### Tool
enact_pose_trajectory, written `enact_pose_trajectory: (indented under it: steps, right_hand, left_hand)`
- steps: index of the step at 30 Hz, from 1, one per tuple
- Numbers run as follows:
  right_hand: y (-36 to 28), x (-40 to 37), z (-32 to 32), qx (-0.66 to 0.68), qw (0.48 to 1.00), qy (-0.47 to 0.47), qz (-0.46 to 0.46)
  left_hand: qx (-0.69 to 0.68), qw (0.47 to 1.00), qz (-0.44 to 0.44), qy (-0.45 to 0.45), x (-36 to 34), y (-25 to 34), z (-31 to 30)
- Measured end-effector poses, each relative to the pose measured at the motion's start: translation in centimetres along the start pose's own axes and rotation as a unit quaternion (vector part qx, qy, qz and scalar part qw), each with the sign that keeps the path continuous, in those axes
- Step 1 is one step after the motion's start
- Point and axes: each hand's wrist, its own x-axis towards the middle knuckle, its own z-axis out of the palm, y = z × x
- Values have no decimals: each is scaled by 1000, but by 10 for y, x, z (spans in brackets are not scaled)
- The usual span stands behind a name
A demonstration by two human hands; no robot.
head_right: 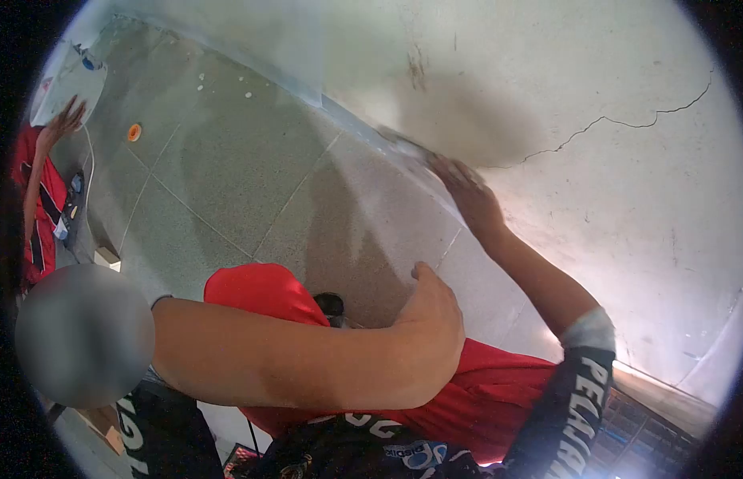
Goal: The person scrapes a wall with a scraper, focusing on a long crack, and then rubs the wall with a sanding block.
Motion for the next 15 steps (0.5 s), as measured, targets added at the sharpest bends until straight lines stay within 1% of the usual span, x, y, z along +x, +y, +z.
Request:
enact_pose_trajectory:
  steps: [1,2,3,4,5,6,7,9,11,12,14,15]
  right_hand:
    - [1,-22,5,-39,998,33,20]
    - [5,-40,13,-40,999,29,19]
    - [15,-49,7,67,996,-52,6]
    - [21,-53,4,173,976,-131,-9]
    - [18,-49,8,172,976,-131,-11]
    - [10,-39,15,75,993,-82,-30]
    - [6,-23,11,-24,998,-32,-47]
    - [-7,24,-5,-8,997,-31,-67]
    - [-44,77,16,146,989,-10,-3]
    - [-54,98,15,147,989,-4,-3]
    - [-73,125,10,46,993,101,44]
    - [-75,123,4,50,993,100,42]
  left_hand:
    - [4,1000,11,6,0,0,-1]
    - [7,1000,23,12,1,0,-1]
    - [6,1000,26,13,-2,0,-1]
    - [-9,999,1,35,-1,3,2]
    - [-26,998,-25,56,-1,4,5]
    - [-27,998,-27,57,-2,2,5]
    - [-32,998,-18,42,-4,0,6]
    - [-37,999,-16,26,-7,-2,4]
    - [-5,999,-13,-29,-10,0,-1]
    - [-6,999,-19,-31,-9,1,-4]
    - [-44,999,-8,-22,-7,3,-5]
    - [-48,999,-6,-24,-9,4,-6]
